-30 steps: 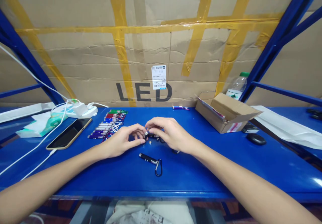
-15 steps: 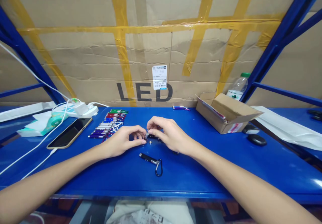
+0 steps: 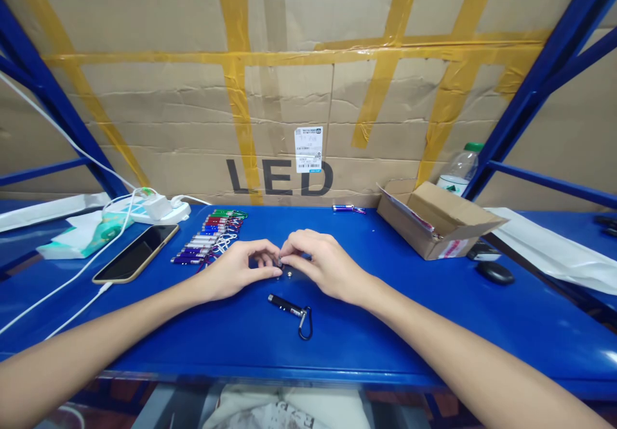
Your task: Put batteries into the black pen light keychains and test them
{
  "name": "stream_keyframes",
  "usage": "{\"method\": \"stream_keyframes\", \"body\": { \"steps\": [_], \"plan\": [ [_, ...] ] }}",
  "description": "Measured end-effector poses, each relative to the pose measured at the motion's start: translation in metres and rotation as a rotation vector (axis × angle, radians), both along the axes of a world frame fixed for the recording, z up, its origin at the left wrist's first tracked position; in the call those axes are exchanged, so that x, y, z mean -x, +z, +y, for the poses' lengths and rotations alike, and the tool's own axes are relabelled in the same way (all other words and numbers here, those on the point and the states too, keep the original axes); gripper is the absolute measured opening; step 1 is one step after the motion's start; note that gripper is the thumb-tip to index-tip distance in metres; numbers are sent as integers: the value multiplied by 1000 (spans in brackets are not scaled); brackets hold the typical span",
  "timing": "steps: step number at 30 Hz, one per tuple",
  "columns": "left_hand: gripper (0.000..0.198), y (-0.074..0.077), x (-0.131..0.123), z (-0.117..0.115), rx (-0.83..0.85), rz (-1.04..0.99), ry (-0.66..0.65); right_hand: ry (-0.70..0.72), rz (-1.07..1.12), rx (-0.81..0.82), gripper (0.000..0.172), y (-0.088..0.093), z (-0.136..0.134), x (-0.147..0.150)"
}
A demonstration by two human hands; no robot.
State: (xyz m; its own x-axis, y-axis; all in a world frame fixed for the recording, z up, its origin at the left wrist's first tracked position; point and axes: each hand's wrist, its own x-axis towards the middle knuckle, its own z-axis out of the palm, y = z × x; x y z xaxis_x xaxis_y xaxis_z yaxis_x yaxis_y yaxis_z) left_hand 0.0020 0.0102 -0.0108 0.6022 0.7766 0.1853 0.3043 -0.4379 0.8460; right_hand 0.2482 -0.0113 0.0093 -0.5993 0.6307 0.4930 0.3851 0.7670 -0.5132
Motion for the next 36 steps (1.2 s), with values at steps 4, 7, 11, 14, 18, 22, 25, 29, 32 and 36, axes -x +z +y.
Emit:
{"method": "stream_keyframes", "body": {
  "steps": [4,7,11,14,18,22,25,29,32,36],
  "plan": [
    [24,1,0,-1,-12,-3,6,15,-34,-86,14,-1,-2,1],
    [23,2,-1,-2,-19,-10,14,2,-38,-115,15,-2,-3,1],
    [24,3,-2,-3,-23,-23,30,-18,-40,-132,17,-3,-4,3],
    [25,4,-2,-3,-45,-17,45,-50,-35,-158,18,-4,-5,6],
    [24,4,-1,-3,-92,16,76,-59,-49,-186,17,-5,-6,10],
    [21,5,0,-3,-134,32,81,-27,-60,-195,15,-4,-6,9],
    [18,6,2,-1,-209,24,59,-58,-24,-183,11,-2,-5,7],
    [14,7,4,1,-286,35,46,-126,-108,-158,7,0,-2,2],
    [10,7,5,3,-315,48,34,-115,-315,-132,8,1,1,-2],
    [7,6,6,5,-340,72,44,-85,-478,-76,5,0,2,-4]
  ]
}}
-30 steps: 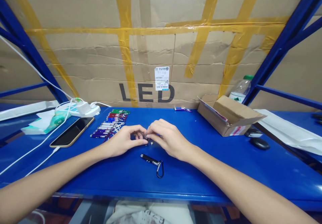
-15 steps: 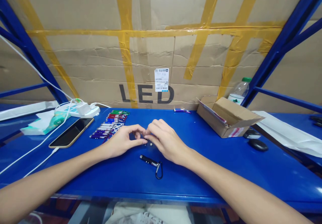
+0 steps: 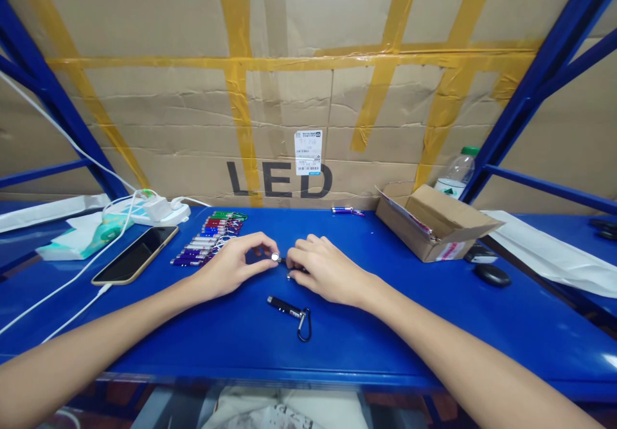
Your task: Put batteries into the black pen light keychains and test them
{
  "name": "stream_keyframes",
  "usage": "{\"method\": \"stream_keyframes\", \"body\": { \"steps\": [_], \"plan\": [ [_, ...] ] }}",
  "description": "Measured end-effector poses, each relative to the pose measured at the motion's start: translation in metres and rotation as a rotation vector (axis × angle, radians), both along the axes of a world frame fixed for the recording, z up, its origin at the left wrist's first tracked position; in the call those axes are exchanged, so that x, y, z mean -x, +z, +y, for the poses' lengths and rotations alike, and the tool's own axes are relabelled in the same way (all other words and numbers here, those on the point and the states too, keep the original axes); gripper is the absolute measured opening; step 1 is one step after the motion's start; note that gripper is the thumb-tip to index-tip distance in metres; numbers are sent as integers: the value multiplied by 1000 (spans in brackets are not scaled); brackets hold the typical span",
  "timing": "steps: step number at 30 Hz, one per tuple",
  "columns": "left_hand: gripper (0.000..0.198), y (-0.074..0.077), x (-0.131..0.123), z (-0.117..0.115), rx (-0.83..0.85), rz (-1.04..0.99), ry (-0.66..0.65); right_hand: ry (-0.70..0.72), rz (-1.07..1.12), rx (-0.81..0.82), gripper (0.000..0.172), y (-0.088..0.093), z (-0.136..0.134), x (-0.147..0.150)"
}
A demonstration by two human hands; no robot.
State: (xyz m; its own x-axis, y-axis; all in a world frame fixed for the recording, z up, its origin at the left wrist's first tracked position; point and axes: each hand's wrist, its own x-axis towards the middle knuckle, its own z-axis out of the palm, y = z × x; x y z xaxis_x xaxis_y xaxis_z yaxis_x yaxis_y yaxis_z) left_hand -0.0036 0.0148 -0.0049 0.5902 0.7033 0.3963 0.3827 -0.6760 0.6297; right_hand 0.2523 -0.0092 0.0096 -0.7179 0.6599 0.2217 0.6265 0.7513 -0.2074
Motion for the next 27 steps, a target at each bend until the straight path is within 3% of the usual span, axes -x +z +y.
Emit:
{"method": "stream_keyframes", "body": {
  "steps": [11,18,27],
  "plan": [
    [13,-2,0,2,1,9,42,98,-25,44,13,-3,-2,1],
    [14,-3,1,3,28,32,40,68,9,87,9,-2,-5,0],
    [18,-1,-1,-3,102,34,1,-62,404,43,7,3,0,2]
  ]
}}
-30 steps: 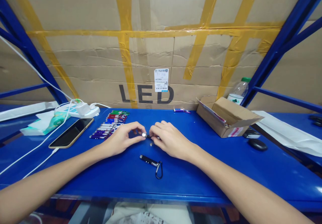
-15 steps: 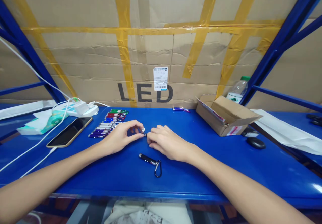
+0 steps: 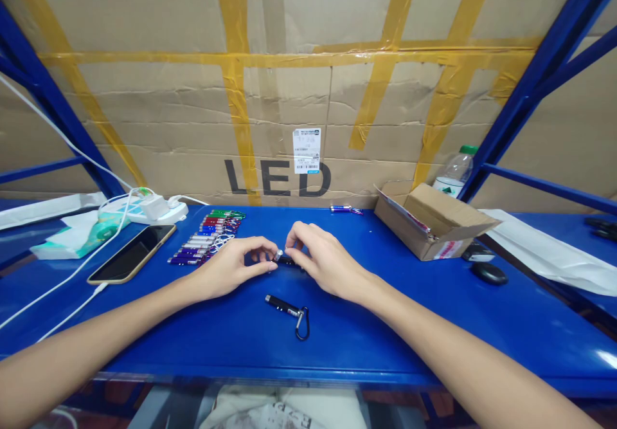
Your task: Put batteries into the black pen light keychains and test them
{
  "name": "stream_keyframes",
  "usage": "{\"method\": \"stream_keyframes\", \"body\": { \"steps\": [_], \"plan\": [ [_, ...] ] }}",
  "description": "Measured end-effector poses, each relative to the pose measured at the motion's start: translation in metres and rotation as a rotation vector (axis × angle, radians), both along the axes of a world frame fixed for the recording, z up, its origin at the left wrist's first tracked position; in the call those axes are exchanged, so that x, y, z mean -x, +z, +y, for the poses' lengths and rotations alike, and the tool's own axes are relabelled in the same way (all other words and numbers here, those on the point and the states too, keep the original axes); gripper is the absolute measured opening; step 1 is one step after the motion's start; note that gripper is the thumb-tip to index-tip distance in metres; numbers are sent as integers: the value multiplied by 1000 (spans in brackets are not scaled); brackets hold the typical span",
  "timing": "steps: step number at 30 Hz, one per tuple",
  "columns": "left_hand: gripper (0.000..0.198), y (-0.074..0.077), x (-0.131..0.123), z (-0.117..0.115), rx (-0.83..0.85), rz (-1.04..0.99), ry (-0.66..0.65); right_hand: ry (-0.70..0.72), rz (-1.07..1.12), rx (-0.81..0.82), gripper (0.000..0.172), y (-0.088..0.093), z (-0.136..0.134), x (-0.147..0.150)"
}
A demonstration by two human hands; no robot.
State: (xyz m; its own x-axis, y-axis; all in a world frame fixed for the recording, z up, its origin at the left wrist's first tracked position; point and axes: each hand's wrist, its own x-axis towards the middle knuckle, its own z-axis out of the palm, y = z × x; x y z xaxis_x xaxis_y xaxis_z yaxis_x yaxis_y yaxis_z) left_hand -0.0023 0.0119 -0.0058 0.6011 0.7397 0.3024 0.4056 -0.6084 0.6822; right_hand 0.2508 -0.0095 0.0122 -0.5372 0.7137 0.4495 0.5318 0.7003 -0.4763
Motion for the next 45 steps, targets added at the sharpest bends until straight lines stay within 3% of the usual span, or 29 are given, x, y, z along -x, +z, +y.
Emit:
{"method": "stream_keyframes", "body": {
  "steps": [14,24,28,34,45],
  "plan": [
    [18,0,0,-5,-46,-26,-61,59,199,139,10,-2,0,7],
    [17,3,-1,-4,-34,-42,-57,41,106,24,13,5,-2,5],
    [15,5,-1,-2,-9,-54,-23,-85,-57,-52,11,8,1,-3],
    [17,4,-1,0,-20,-59,27,-1,-403,25,9,5,5,-12],
    [17,4,-1,-2,-40,-37,25,41,-481,41,14,2,0,-9]
  ]
}}
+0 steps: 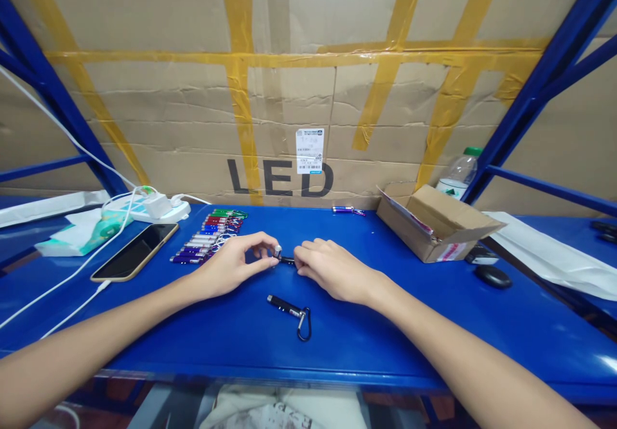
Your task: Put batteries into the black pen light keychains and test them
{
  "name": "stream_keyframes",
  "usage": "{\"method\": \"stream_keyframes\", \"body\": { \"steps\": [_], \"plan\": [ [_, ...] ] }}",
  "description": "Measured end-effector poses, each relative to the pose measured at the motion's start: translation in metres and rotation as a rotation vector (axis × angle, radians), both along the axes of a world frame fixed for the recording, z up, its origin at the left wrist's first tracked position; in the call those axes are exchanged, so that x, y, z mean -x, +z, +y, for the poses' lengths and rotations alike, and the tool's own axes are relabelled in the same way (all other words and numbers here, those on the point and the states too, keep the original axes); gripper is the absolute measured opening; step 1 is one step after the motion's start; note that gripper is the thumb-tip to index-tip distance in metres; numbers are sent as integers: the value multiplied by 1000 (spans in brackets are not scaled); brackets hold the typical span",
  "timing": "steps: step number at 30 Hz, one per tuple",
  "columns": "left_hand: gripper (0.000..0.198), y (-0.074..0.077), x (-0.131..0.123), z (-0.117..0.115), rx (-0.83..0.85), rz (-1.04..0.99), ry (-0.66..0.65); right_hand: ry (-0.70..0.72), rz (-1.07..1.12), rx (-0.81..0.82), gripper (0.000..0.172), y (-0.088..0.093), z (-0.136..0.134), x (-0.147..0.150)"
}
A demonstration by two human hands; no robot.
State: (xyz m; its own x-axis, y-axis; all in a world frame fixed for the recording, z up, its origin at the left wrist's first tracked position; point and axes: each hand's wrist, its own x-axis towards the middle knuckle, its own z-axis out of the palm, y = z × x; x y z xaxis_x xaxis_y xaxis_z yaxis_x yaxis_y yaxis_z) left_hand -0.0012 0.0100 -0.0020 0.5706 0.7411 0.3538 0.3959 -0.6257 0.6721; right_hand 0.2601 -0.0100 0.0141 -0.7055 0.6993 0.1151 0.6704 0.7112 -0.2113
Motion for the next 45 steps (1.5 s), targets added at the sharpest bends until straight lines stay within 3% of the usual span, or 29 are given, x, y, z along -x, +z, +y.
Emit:
{"method": "stream_keyframes", "body": {
  "steps": [5,11,16,27,30,38,45],
  "plan": [
    [19,1,-1,-1,15,1,-13,-25,161,-28,17,-3,-1,4],
    [21,0,0,-3,18,29,-51,-51,467,-81,10,-2,-2,9],
    [20,1,0,-4,12,2,-55,27,541,-107,10,-2,-6,14],
    [23,4,-1,-8,49,-15,-18,-51,692,-32,16,-6,-6,21],
    [22,4,-1,-7,52,-19,-19,-40,685,-43,18,-6,-7,22],
    [18,3,-1,-6,45,-5,-2,58,561,-275,13,-7,-13,20],
    [19,3,-1,-6,74,14,-8,93,526,-241,9,-5,-11,16]
  ]
}}
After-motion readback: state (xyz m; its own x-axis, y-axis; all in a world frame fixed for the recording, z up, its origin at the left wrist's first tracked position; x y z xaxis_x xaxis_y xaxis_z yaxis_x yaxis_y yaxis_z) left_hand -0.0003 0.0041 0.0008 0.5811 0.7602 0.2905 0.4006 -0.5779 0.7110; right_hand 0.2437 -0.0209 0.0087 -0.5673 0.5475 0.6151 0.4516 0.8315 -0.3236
